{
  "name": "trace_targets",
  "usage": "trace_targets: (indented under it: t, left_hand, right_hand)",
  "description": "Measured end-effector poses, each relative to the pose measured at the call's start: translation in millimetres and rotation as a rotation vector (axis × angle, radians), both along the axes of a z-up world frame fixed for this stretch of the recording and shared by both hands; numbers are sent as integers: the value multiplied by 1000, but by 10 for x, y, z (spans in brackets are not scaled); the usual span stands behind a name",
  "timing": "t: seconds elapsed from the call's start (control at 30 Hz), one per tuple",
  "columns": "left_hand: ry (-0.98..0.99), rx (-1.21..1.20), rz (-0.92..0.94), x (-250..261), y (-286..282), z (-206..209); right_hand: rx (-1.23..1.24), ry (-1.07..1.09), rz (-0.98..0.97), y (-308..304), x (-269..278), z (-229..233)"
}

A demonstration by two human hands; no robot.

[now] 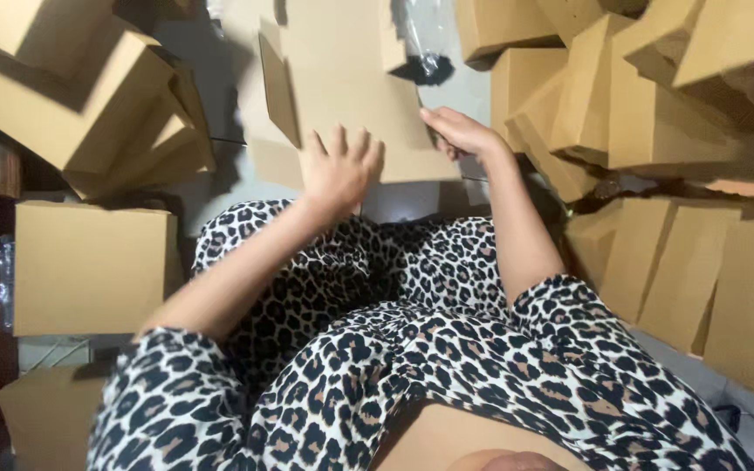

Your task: The person folds cardboard sheets to assemble boxes by hand while sitting on the floor surrounded by already assembled boxes.

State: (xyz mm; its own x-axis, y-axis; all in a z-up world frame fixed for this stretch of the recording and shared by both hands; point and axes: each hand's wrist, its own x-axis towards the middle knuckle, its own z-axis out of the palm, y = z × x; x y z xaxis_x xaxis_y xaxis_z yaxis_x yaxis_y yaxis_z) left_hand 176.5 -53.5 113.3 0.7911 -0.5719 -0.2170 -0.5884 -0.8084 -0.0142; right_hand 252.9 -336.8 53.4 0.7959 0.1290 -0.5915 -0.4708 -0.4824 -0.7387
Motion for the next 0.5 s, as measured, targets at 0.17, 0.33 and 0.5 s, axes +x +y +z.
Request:
trace_targets:
  t: [0.17, 0.33, 0.5]
  left_hand:
    - [-199, -360, -21, -272, 118, -349]
    - [-419, -335, -46, -429, 217, -711]
    - [-560, -311, -60, -645, 119, -551]
  right_hand:
    - [183, -315, -96, 199, -83, 56]
    - [374, -555, -152, 319, -195, -124]
    - [388, -738, -159, 339, -352, 147]
